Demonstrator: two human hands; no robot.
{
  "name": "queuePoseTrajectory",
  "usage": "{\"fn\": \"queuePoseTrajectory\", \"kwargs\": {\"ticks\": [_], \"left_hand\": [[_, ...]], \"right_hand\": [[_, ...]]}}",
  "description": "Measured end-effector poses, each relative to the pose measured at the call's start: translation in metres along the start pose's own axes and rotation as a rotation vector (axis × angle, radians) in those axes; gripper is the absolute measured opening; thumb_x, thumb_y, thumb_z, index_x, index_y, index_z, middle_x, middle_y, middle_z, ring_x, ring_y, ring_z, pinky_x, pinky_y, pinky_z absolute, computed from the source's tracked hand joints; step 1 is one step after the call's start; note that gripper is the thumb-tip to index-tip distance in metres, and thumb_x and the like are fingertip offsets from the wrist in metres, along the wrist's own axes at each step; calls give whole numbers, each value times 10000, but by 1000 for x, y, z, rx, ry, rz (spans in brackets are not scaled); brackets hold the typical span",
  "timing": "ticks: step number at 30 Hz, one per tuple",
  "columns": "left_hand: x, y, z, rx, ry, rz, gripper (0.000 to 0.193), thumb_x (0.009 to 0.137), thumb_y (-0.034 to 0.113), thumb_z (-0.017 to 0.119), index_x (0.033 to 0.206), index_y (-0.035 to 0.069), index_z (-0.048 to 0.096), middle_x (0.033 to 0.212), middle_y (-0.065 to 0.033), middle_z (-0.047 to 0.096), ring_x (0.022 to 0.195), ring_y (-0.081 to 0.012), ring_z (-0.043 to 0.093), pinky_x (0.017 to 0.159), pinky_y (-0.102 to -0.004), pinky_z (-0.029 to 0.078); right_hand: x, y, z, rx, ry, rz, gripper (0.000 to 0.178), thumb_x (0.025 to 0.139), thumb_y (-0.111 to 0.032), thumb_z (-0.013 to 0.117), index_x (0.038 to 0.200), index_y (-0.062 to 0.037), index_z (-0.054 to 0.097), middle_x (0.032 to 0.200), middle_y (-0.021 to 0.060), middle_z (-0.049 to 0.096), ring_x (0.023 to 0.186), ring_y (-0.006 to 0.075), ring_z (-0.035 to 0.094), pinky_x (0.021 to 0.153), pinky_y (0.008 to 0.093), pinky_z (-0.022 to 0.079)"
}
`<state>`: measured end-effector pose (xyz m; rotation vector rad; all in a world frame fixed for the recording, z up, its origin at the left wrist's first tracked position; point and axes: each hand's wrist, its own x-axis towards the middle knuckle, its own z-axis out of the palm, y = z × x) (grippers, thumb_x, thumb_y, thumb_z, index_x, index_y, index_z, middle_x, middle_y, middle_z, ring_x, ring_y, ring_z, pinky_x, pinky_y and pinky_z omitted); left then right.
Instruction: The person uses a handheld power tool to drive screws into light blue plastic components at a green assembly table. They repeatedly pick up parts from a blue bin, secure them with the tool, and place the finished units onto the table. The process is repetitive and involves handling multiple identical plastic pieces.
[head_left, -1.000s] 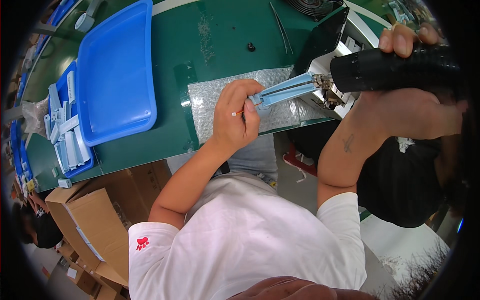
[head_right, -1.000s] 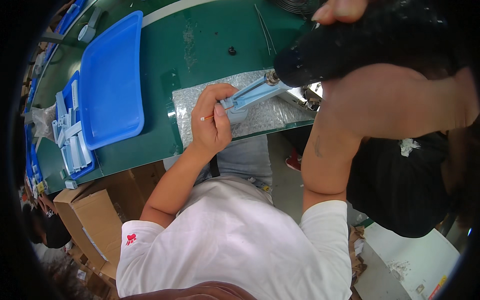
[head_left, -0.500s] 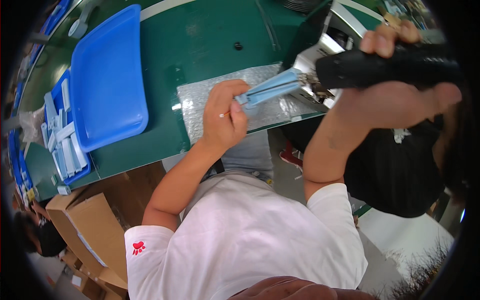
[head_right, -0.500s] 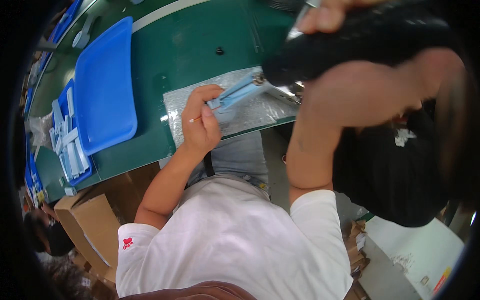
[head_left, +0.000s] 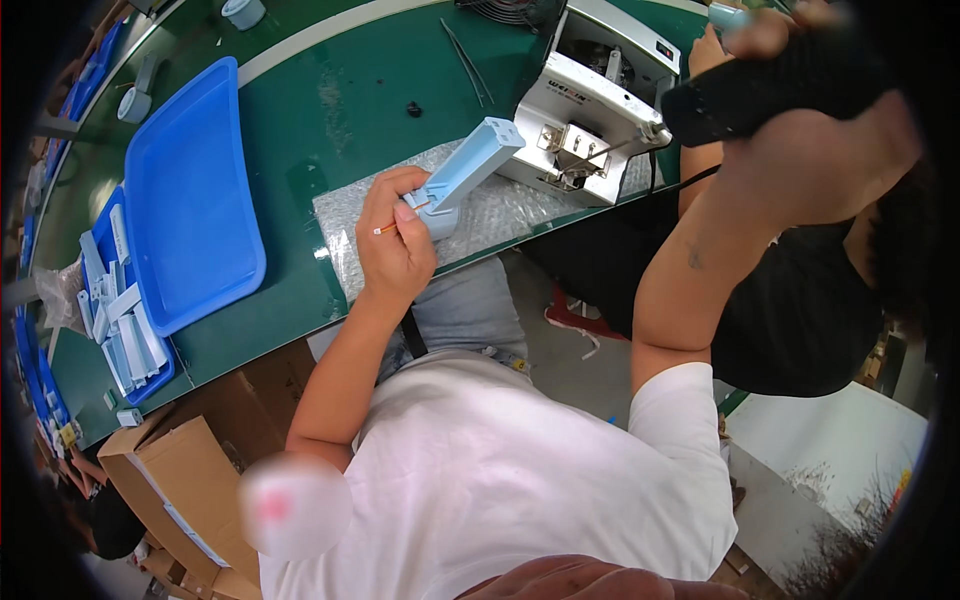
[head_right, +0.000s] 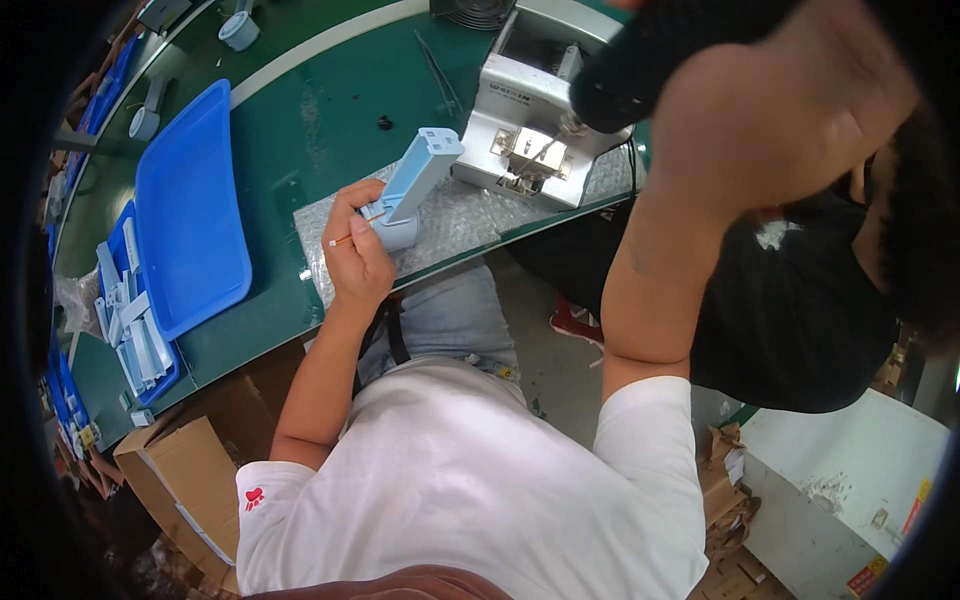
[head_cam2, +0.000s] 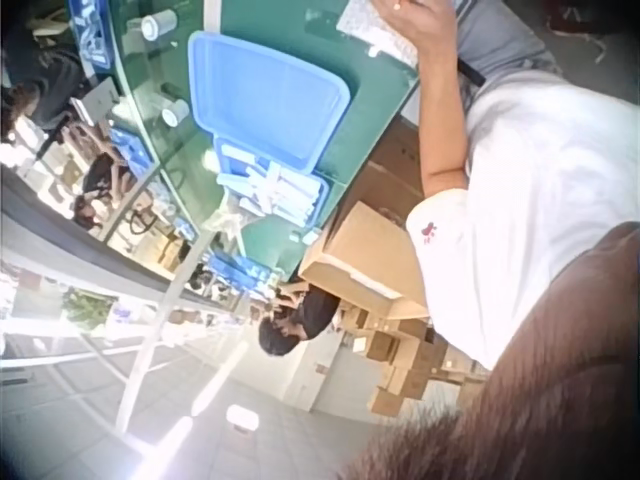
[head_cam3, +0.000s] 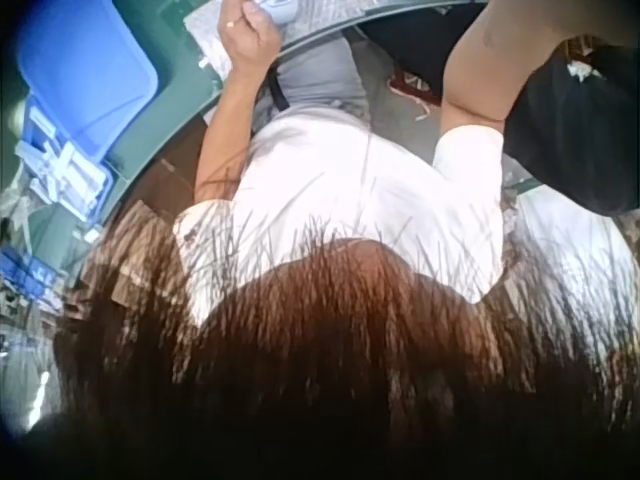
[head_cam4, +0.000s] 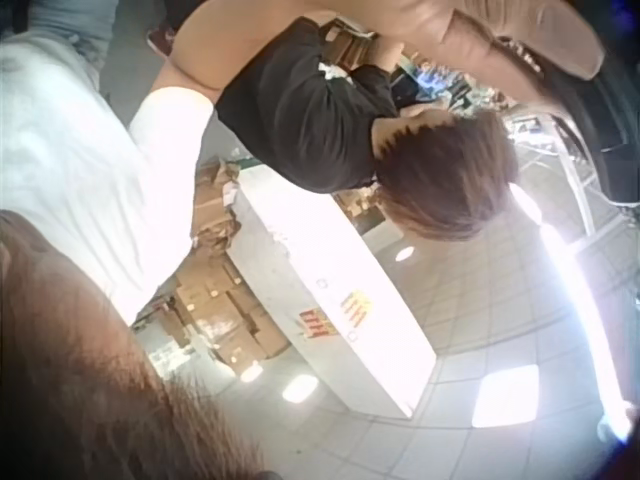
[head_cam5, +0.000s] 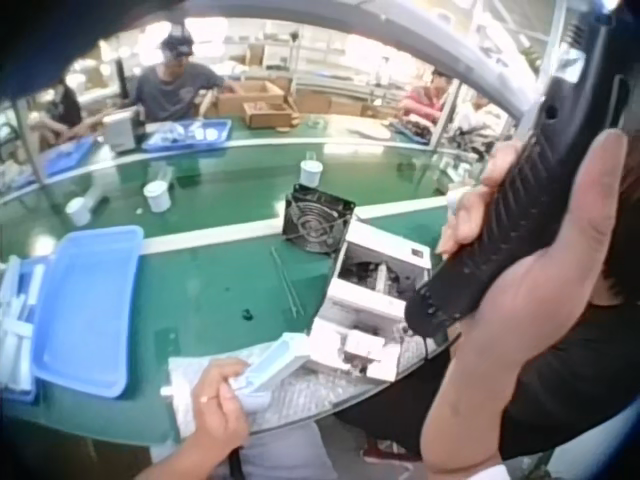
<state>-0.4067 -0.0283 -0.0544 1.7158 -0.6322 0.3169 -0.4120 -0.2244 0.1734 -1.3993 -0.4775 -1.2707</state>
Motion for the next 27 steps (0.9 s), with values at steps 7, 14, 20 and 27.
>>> {"fn": "queuePoseTrajectory", "kwargs": {"ticks": [7, 14, 20, 27], "left_hand": [[-1, 0, 3, -12, 2, 24, 245, 967, 93, 412, 1039, -27, 613, 1027, -184, 660, 911, -330, 647, 817, -381, 514], [-1, 2, -1, -8, -25, 2, 219, 957, 81, 433, 1036, -15, 613, 1018, -190, 651, 908, -359, 621, 829, -419, 496], [0, 3, -1, -8, -19, 20, 211, 936, 51, 428, 1015, -7, 615, 1009, -183, 649, 903, -352, 618, 824, -421, 495], [0, 2, -2, -2, -15, 24, 212, 912, 31, 437, 1016, -6, 619, 1015, -182, 649, 899, -356, 612, 829, -421, 494]], "right_hand": [[-4, 36, -56, -221, -43, -23, 626, 954, -613, 510, 1008, 7, 572, 860, 113, 617, 608, 199, 578, 547, 311, 495], [-3, -2, -72, 470, -106, 691, 775, 841, -713, 500, 1048, 33, 553, 913, 164, 563, 751, 260, 516, 773, 447, 486], [4, 25, -54, 272, -108, 595, 704, 877, -660, 446, 1070, 12, 530, 902, 165, 532, 750, 252, 506, 729, 427, 461], [-12, 33, -32, 229, 7, 459, 738, 899, -679, 437, 1084, 30, 531, 961, 174, 538, 726, 266, 524, 645, 391, 452]]}}
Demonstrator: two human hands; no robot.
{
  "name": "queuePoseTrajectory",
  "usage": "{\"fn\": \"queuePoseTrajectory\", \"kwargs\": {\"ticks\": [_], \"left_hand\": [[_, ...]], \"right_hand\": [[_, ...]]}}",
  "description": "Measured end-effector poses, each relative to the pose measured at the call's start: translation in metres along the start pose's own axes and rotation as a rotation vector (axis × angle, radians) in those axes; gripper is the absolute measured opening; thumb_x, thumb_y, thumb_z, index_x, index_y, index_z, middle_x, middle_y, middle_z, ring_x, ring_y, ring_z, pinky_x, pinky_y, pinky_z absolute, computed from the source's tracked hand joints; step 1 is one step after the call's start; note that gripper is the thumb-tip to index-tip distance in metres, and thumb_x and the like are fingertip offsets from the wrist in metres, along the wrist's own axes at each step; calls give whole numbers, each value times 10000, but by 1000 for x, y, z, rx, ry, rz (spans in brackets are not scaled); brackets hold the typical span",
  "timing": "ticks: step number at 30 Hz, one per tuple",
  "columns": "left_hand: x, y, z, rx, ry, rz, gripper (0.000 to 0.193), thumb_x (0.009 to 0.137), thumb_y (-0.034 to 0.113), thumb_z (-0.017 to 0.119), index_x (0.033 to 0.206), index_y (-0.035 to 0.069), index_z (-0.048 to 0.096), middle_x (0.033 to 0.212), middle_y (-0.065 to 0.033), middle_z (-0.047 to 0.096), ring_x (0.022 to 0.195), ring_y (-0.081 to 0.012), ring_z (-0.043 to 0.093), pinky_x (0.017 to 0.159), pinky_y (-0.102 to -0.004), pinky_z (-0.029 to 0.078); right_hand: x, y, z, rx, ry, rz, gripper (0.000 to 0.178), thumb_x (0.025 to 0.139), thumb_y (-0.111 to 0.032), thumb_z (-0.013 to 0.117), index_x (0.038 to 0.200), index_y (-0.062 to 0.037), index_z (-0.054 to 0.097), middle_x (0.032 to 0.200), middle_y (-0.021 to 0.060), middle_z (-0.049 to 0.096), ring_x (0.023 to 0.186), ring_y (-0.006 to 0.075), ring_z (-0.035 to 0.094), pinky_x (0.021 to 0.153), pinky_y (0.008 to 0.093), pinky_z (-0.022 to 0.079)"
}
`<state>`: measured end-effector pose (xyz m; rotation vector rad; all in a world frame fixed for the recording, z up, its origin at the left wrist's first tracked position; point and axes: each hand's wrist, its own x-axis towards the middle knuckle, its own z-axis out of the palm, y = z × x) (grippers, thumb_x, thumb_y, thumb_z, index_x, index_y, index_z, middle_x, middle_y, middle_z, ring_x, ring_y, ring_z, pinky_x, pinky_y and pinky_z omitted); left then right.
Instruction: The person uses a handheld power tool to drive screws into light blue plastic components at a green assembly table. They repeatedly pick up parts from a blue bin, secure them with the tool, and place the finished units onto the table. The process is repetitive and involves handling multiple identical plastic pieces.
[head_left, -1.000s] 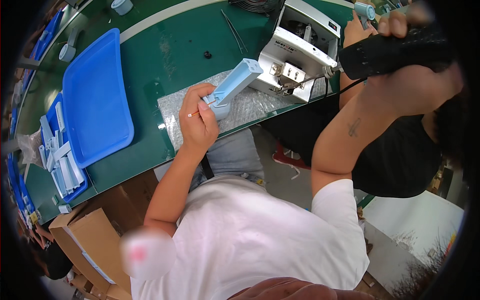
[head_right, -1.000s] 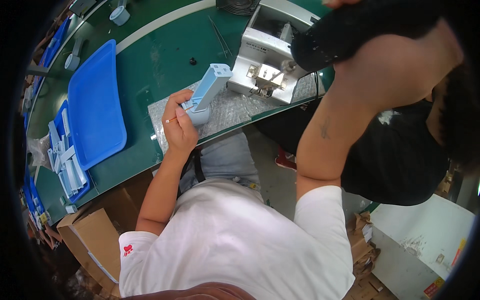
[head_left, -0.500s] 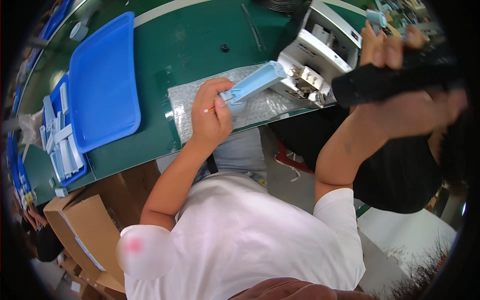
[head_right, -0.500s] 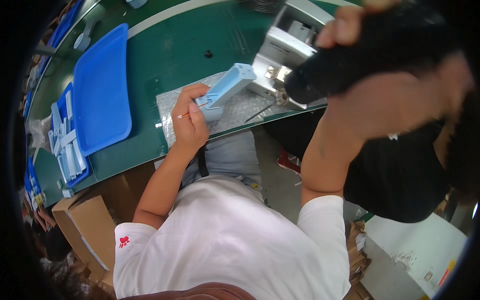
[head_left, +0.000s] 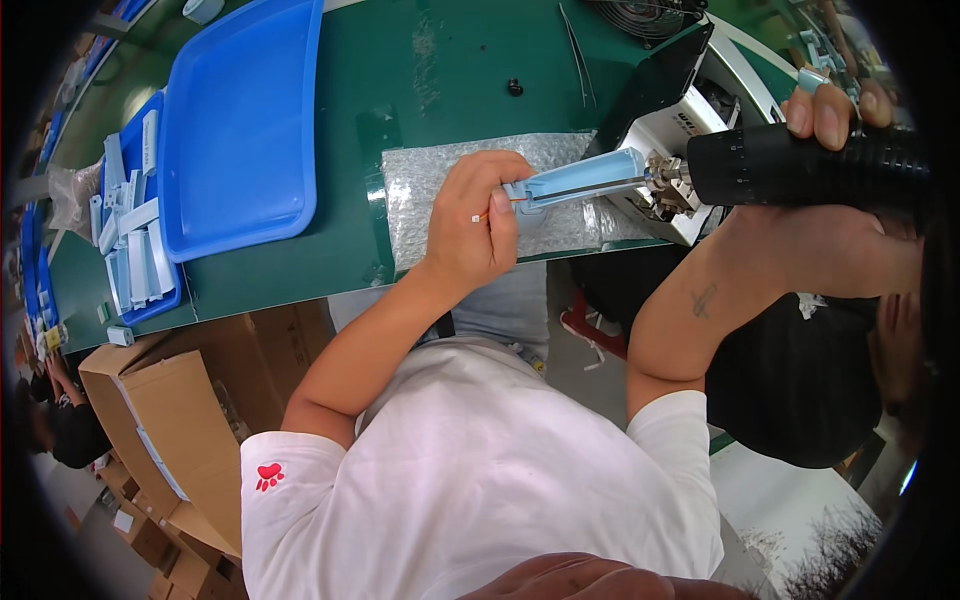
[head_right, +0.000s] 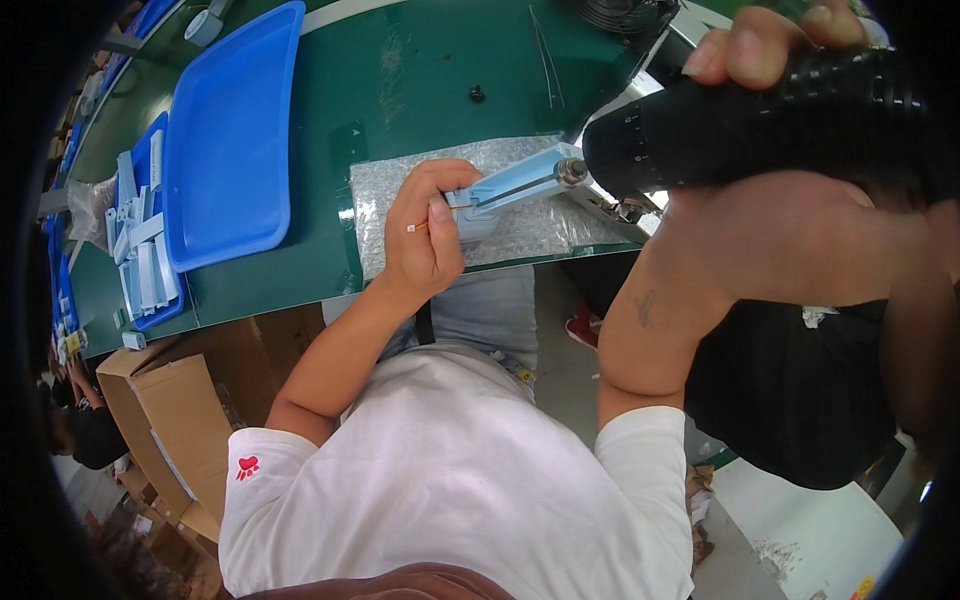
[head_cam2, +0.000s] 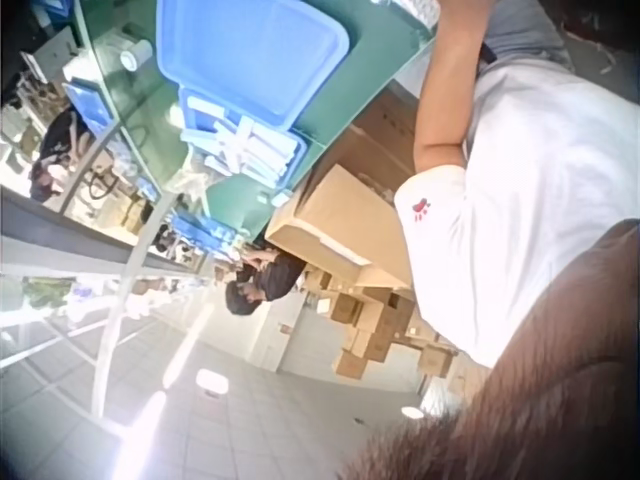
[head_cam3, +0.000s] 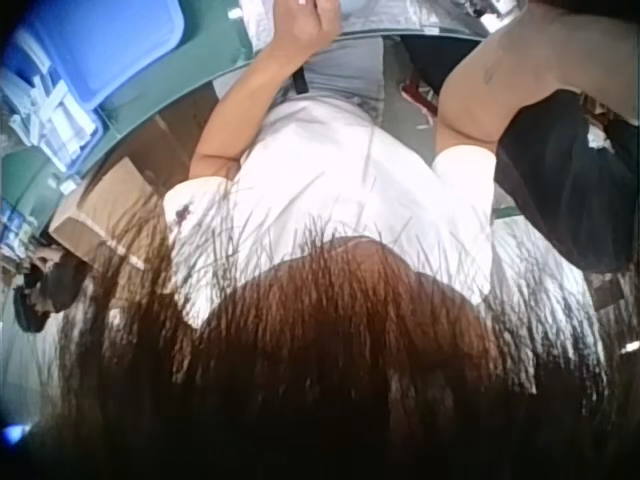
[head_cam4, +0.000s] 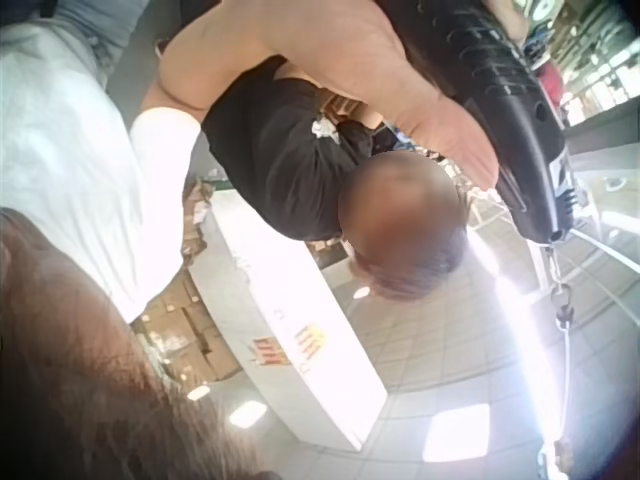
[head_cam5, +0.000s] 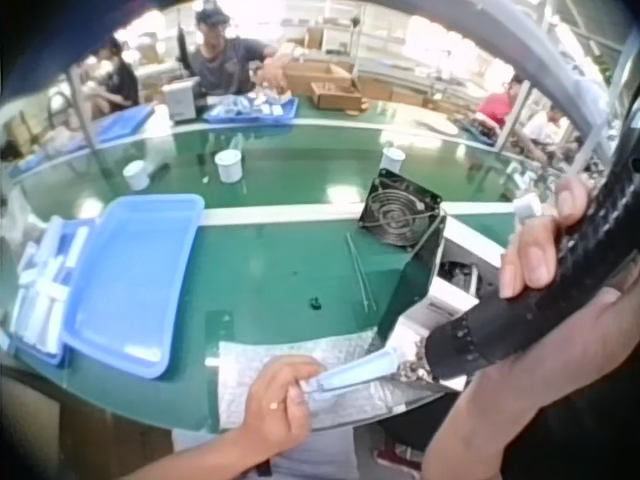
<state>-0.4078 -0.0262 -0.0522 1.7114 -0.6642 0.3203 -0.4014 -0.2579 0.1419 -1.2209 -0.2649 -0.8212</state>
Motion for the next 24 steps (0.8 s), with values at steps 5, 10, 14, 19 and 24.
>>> {"fn": "queuePoseTrajectory", "kwargs": {"ticks": [5, 10, 14, 19, 24], "left_hand": [[0, -3, 0, 3, -8, -6, 219, 895, 25, 440, 1015, -4, 621, 1020, -178, 651, 900, -355, 610, 826, -425, 494], [0, -2, 1, 9, -19, -8, 224, 877, 23, 448, 1014, -4, 622, 1024, -175, 651, 911, -349, 607, 823, -418, 494], [0, -4, -2, 47, -46, 28, 269, 968, 64, 380, 1046, -45, 613, 1022, -201, 657, 916, -314, 644, 839, -376, 511], [-3, -8, -2, 32, -46, 64, 280, 1000, 83, 364, 1051, -54, 603, 1027, -208, 656, 916, -304, 641, 842, -371, 508], [-3, -3, 1, -36, 2, -25, 234, 962, 64, 401, 1015, -16, 614, 1013, -182, 656, 883, -340, 622, 823, -410, 499]], "right_hand": [[-4, 0, -4, -11, -22, 152, 772, 839, -718, 468, 1023, 31, 505, 821, 151, 532, 717, 254, 502, 718, 365, 446], [-5, -3, -1, -12, -5, 199, 732, 808, -709, 483, 974, 4, 477, 737, 130, 503, 708, 241, 485, 765, 350, 434], [-11, 0, -1, 82, 42, 167, 706, 837, -681, 485, 974, 11, 465, 807, 130, 491, 703, 233, 487, 768, 366, 438], [-20, 2, -7, 125, 52, 9, 670, 901, -621, 476, 970, 44, 448, 935, 133, 459, 704, 227, 497, 730, 380, 447], [-29, 9, 2, 69, 108, -51, 664, 913, -602, 500, 1025, 52, 482, 985, 158, 502, 721, 235, 506, 687, 376, 445]]}}
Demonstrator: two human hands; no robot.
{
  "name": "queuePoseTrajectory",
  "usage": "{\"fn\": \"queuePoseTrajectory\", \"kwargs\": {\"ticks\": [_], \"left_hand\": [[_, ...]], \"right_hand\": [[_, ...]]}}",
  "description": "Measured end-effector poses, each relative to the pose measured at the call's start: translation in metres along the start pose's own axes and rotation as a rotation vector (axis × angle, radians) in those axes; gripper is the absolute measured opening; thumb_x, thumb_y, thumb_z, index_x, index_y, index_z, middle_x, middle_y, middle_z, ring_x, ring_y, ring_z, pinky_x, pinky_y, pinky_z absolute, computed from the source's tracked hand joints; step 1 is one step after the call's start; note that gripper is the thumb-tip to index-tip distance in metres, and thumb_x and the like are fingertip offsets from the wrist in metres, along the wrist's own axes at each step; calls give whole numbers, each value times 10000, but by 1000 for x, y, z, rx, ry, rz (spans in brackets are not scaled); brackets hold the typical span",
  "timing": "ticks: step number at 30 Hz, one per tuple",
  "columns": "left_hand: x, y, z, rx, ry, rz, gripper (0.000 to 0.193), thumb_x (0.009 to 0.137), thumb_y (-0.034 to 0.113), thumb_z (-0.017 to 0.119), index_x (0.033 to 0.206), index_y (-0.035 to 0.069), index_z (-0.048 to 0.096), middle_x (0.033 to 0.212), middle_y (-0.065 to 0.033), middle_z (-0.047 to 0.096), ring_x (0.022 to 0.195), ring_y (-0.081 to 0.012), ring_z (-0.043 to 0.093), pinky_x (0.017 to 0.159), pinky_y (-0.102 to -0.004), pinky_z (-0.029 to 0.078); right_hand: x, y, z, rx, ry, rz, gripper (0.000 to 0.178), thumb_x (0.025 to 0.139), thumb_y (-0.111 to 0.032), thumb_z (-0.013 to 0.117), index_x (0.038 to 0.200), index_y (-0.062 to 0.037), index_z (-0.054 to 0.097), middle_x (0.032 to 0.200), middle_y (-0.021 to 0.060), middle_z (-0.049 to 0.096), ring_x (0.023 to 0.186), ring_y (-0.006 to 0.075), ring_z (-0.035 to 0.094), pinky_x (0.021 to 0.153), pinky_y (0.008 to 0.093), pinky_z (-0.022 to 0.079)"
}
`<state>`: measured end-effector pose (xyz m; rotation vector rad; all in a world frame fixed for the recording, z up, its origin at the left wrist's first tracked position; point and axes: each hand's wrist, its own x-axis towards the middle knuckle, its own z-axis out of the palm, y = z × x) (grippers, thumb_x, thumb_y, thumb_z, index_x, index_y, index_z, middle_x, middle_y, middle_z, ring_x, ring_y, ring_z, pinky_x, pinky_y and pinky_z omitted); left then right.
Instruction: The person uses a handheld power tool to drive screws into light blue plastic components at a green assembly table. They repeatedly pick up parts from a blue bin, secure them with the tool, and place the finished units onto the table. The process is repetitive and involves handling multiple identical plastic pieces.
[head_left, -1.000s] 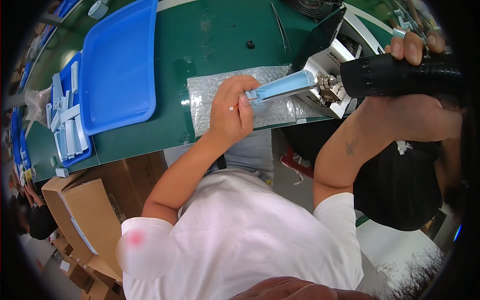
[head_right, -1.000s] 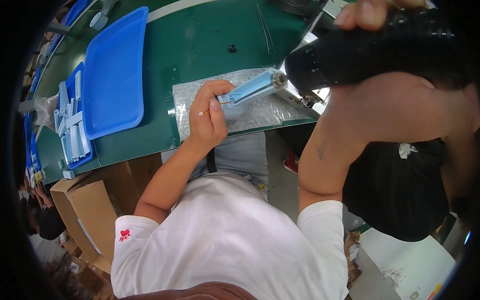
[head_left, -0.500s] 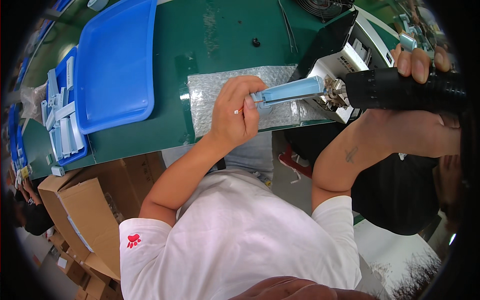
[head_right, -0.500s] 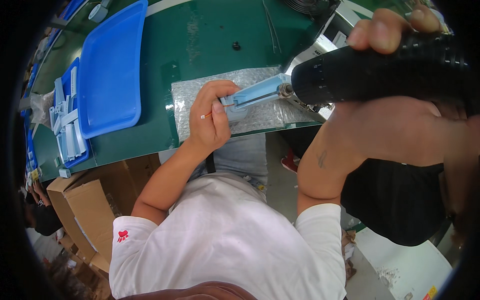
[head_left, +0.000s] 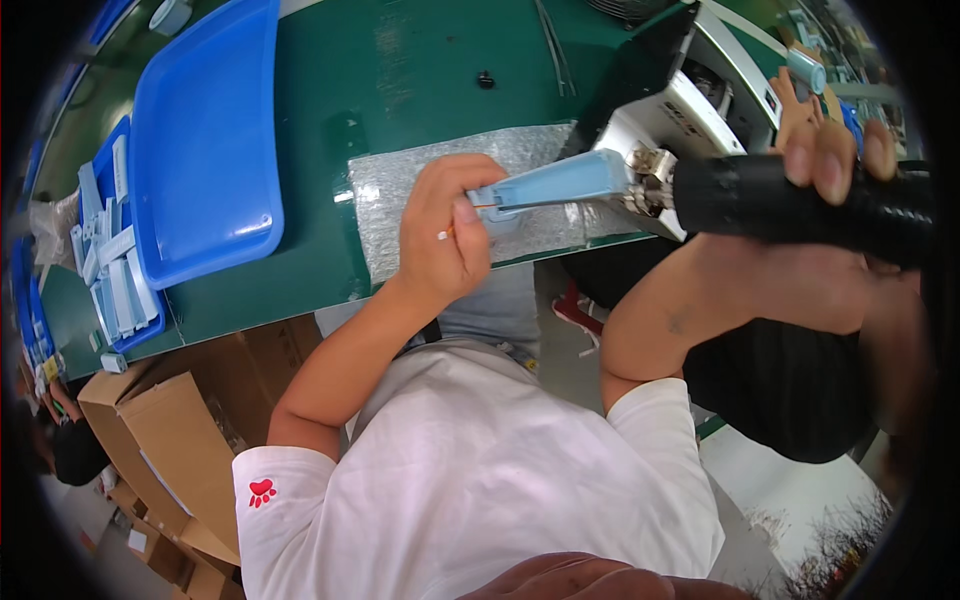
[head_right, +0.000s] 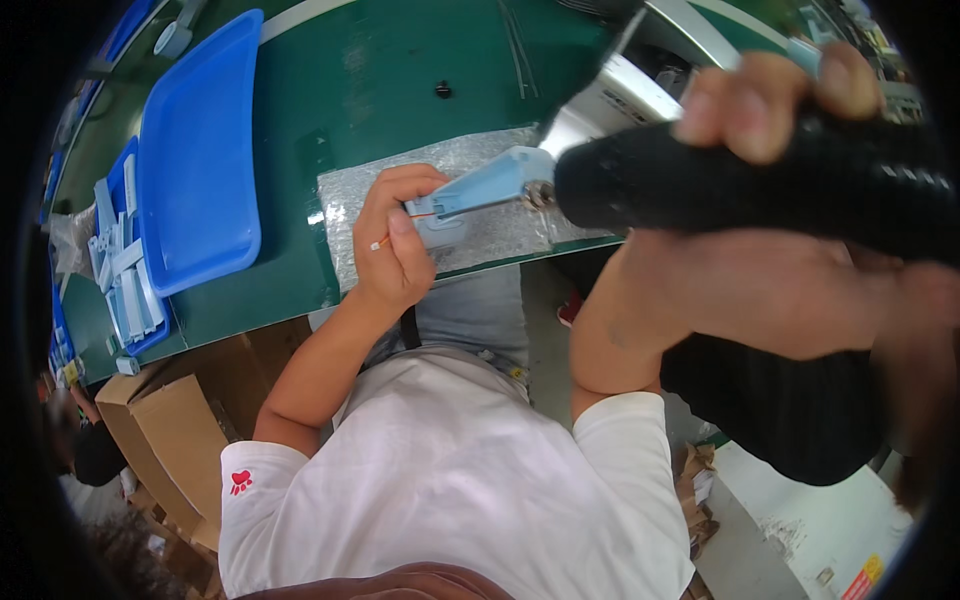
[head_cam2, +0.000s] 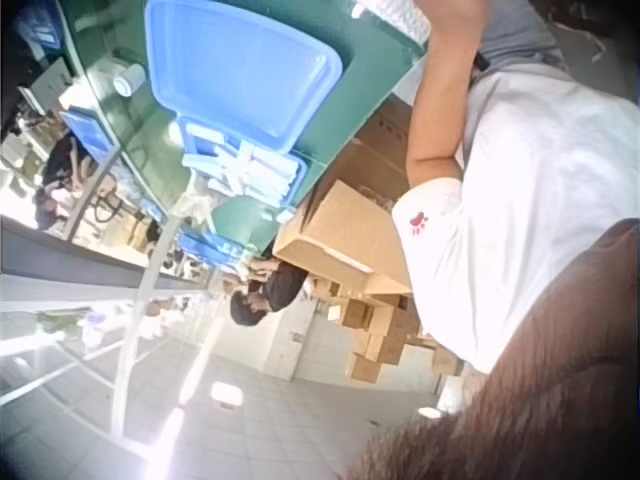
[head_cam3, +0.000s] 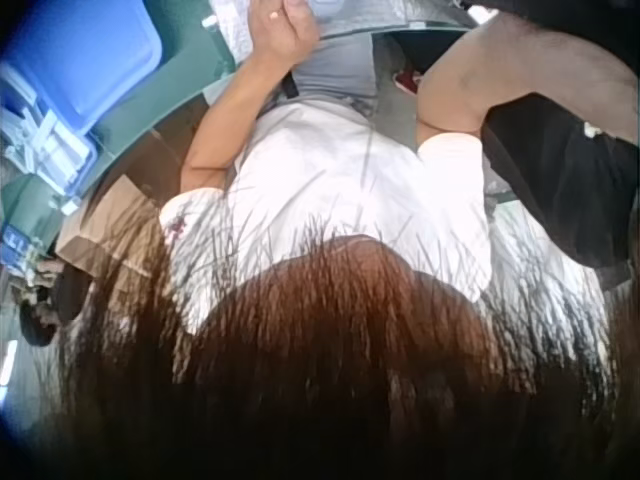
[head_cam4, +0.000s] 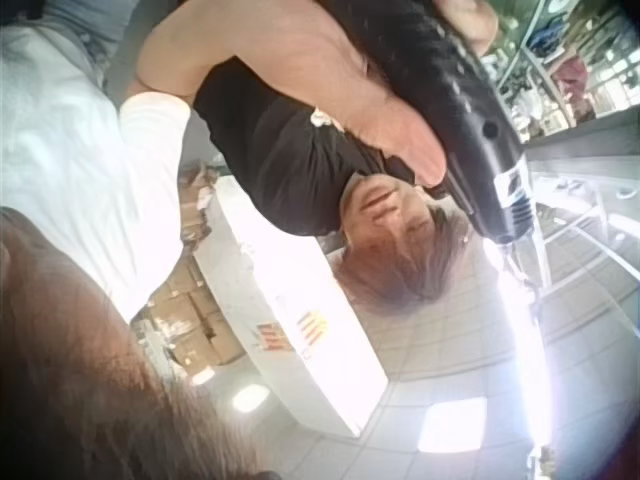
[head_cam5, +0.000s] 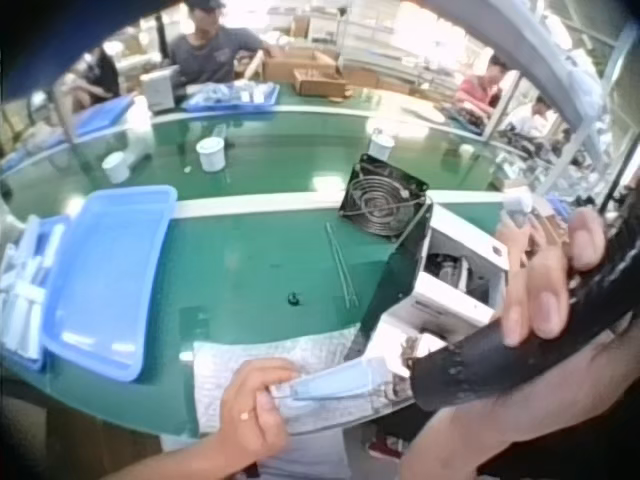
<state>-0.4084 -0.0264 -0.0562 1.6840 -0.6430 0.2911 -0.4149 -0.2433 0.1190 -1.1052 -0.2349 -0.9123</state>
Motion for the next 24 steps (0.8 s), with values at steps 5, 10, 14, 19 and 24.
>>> {"fn": "queuePoseTrajectory", "kwargs": {"ticks": [5, 10, 14, 19, 24], "left_hand": [[3, 1, 1, 31, 0, 6, 255, 989, 85, 385, 1026, -21, 615, 1022, -195, 659, 905, -340, 641, 829, -404, 509], [4, 0, 3, 27, 4, 2, 278, 1002, 101, 373, 1027, -36, 614, 1026, -199, 665, 905, -324, 657, 810, -385, 521], [4, 1, 3, 28, -2, 22, 279, 1002, 102, 371, 1028, -41, 610, 1023, -201, 664, 891, -324, 659, 795, -383, 525], [3, 0, 3, 27, -7, 33, 275, 998, 94, 370, 1031, -42, 607, 1019, -204, 663, 894, -325, 657, 800, -386, 524], [2, 0, 3, 29, -14, 30, 261, 992, 86, 382, 1039, -37, 607, 1020, -208, 662, 903, -323, 651, 817, -393, 520]], "right_hand": [[19, -8, -13, 172, -257, 188, 725, 859, -691, 514, 1130, -18, 527, 965, 132, 559, 835, 234, 530, 807, 478, 451], [42, -65, -45, 141, -330, 240, 765, 823, -725, 497, 1139, -29, 534, 916, 114, 545, 873, 231, 539, 889, 495, 438], [45, -71, -48, -155, -186, 98, 808, 822, -755, 455, 1134, -13, 535, 904, 126, 548, 851, 244, 544, 865, 469, 452], [44, -53, -40, -322, -111, 33, 866, 822, -793, 401, 1126, 6, 537, 888, 141, 553, 822, 260, 551, 835, 435, 468], [41, -47, -42, -320, -125, 109, 927, 821, -832, 348, 1119, 25, 538, 872, 156, 558, 794, 277, 558, 805, 402, 485]]}}
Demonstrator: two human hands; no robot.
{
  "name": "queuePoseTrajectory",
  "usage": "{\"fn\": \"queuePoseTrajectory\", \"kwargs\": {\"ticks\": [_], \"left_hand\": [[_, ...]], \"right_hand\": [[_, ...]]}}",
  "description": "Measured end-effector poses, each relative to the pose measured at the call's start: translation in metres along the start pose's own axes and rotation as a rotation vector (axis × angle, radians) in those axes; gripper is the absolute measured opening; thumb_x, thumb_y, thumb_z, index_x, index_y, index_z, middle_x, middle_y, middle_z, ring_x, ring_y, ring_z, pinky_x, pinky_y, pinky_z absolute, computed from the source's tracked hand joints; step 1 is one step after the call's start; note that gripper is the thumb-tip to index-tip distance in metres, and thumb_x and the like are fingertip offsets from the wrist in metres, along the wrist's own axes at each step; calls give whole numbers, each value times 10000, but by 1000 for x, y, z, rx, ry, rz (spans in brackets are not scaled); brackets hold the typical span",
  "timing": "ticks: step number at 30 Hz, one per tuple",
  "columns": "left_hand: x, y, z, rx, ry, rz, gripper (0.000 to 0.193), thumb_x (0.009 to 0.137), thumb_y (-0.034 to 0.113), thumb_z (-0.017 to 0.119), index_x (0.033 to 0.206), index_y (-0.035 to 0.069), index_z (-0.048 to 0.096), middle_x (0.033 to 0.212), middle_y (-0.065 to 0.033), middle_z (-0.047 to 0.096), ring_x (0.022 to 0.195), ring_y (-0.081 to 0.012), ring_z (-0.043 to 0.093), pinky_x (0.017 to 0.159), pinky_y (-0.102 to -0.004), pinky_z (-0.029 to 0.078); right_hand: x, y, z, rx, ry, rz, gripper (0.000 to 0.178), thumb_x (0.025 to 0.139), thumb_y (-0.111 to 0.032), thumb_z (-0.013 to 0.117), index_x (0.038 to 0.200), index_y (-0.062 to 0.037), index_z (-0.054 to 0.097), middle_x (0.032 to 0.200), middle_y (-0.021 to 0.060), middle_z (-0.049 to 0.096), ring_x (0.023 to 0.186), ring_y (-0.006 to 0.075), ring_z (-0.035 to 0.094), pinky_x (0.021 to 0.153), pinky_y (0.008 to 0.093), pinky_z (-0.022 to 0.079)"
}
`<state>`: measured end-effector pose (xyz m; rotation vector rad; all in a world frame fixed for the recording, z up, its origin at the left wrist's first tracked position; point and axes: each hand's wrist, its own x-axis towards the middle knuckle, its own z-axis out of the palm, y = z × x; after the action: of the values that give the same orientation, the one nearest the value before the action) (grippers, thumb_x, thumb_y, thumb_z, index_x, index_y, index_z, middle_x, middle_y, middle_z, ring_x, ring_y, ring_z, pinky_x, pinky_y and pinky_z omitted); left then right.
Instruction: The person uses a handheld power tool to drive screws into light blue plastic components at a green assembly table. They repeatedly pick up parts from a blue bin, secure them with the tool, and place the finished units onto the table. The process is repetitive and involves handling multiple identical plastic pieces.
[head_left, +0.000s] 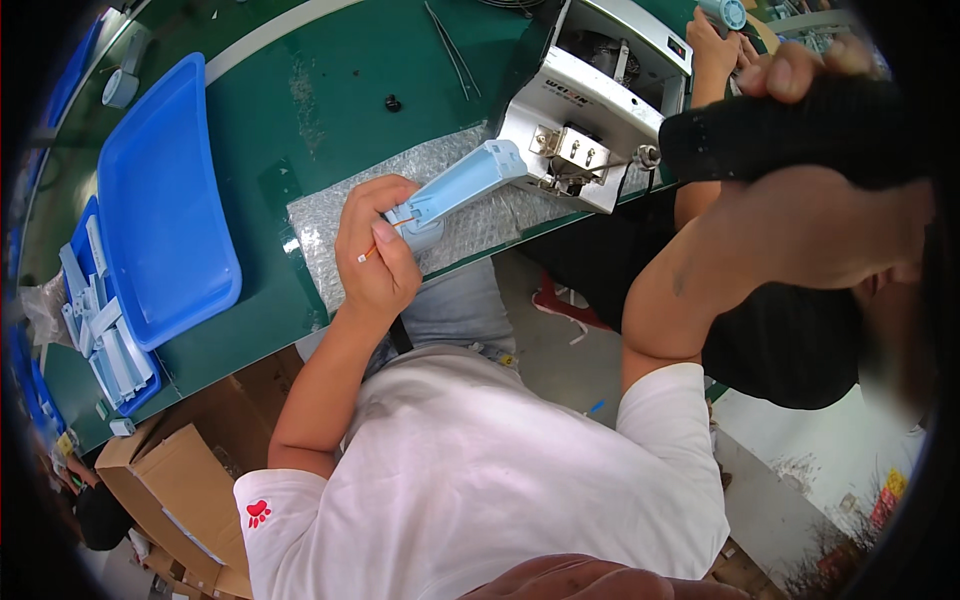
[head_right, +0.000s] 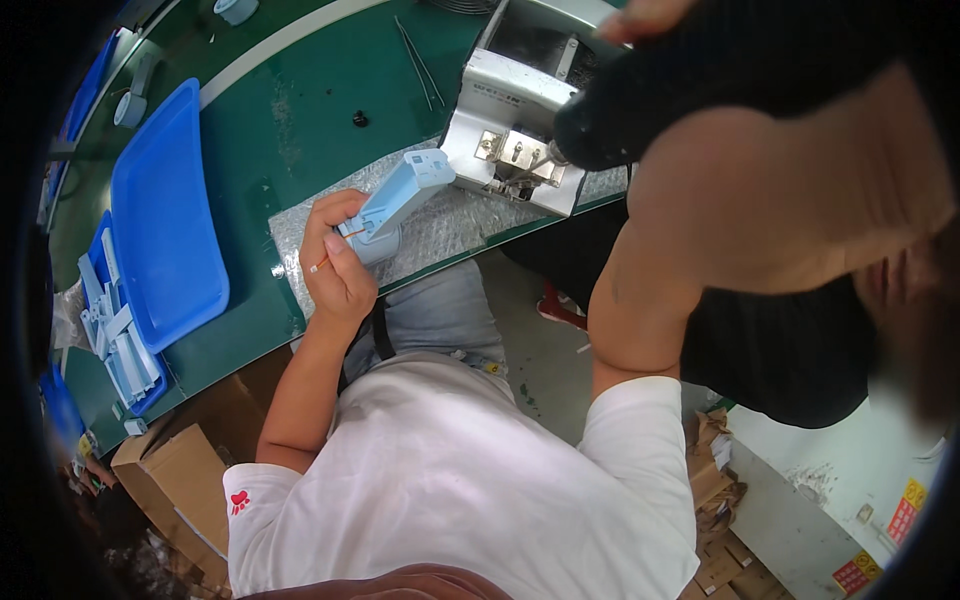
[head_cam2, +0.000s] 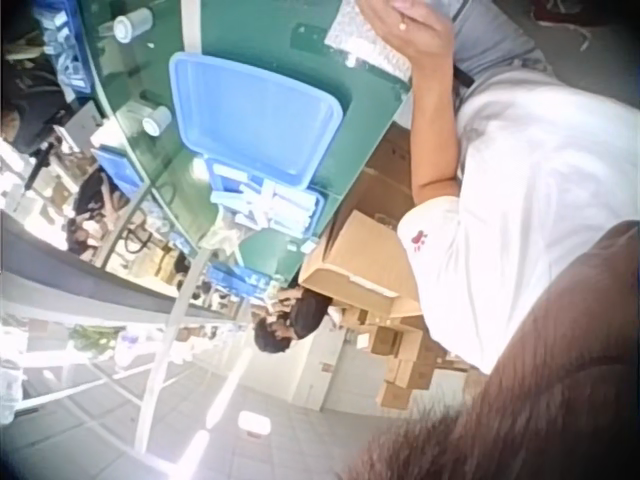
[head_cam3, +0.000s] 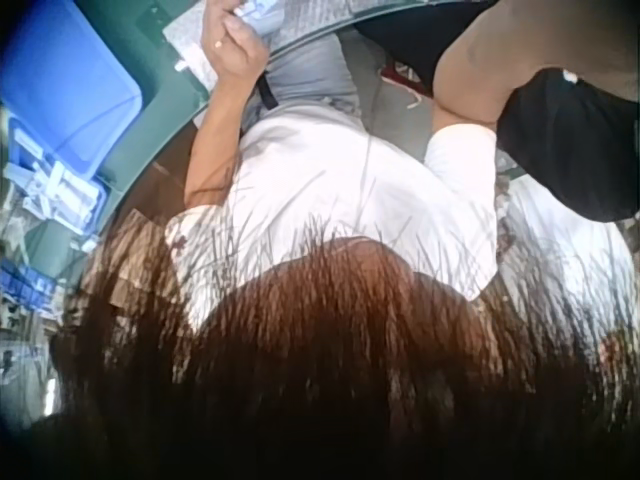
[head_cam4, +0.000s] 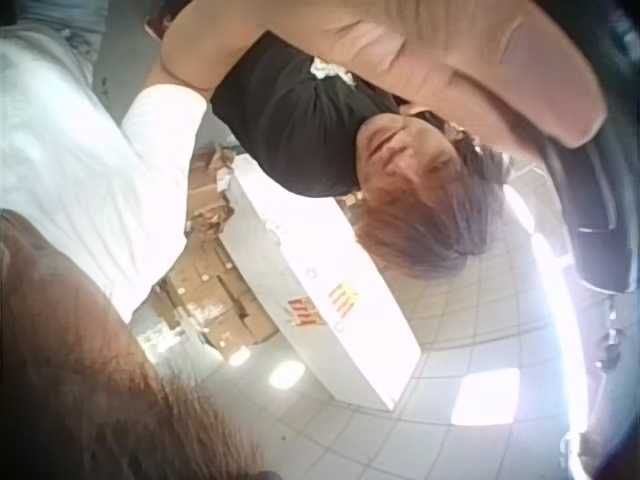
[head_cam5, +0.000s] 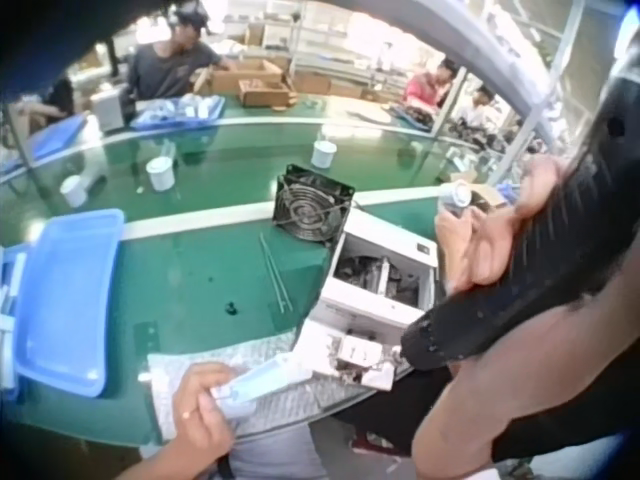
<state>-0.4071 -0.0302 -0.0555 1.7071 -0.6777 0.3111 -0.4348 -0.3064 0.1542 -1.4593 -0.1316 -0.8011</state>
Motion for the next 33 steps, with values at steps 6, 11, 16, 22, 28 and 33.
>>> {"fn": "queuePoseTrajectory", "kwargs": {"ticks": [6, 11, 16, 22, 28, 33], "left_hand": [[-1, 1, 0, -12, -6, -15, 235, 980, 84, 408, 1033, -27, 609, 1019, -196, 663, 912, -330, 638, 836, -399, 509], [-1, -2, -1, 5, -8, 0, 212, 952, 61, 427, 1028, -8, 612, 1019, -176, 663, 902, -341, 625, 831, -410, 502], [0, 0, -3, 0, -1, 9, 204, 914, 36, 442, 1017, -5, 613, 1018, -172, 659, 892, -340, 619, 825, -409, 500], [-1, -3, -3, 9, -2, 20, 199, 903, 45, 452, 1006, -3, 615, 1027, -168, 657, 879, -340, 613, 811, -410, 498], [0, -3, -4, 9, -3, 22, 205, 909, 62, 449, 1006, -4, 616, 1031, -168, 656, 871, -339, 611, 801, -411, 496], [-2, -2, -5, 26, -16, 28, 222, 933, 64, 424, 1026, -20, 608, 1036, -185, 655, 891, -334, 619, 818, -403, 497]], "right_hand": [[-18, -8, 0, 184, -56, -5, 945, 803, -860, 375, 1097, 25, 533, 905, 161, 549, 763, 274, 549, 739, 375, 481], [-13, 1, 21, 174, -17, -100, 886, 830, -818, 383, 1086, 18, 530, 927, 164, 534, 746, 258, 539, 709, 368, 469], [-10, 20, 39, 141, 17, -109, 828, 858, -776, 391, 1076, 11, 526, 950, 168, 519, 728, 243, 529, 679, 361, 456], [-9, 28, 45, 144, 13, -95, 759, 891, -726, 400, 1063, 3, 521, 977, 172, 501, 707, 225, 517, 643, 352, 441], [-9, 28, 51, 151, 29, -125, 718, 924, -682, 398, 1037, 16, 516, 984, 175, 494, 688, 214, 508, 607, 341, 431], [-20, 37, 51, 131, 95, -207, 718, 951, -666, 381, 1012, 38, 508, 981, 173, 499, 675, 209, 503, 578, 328, 424]]}}
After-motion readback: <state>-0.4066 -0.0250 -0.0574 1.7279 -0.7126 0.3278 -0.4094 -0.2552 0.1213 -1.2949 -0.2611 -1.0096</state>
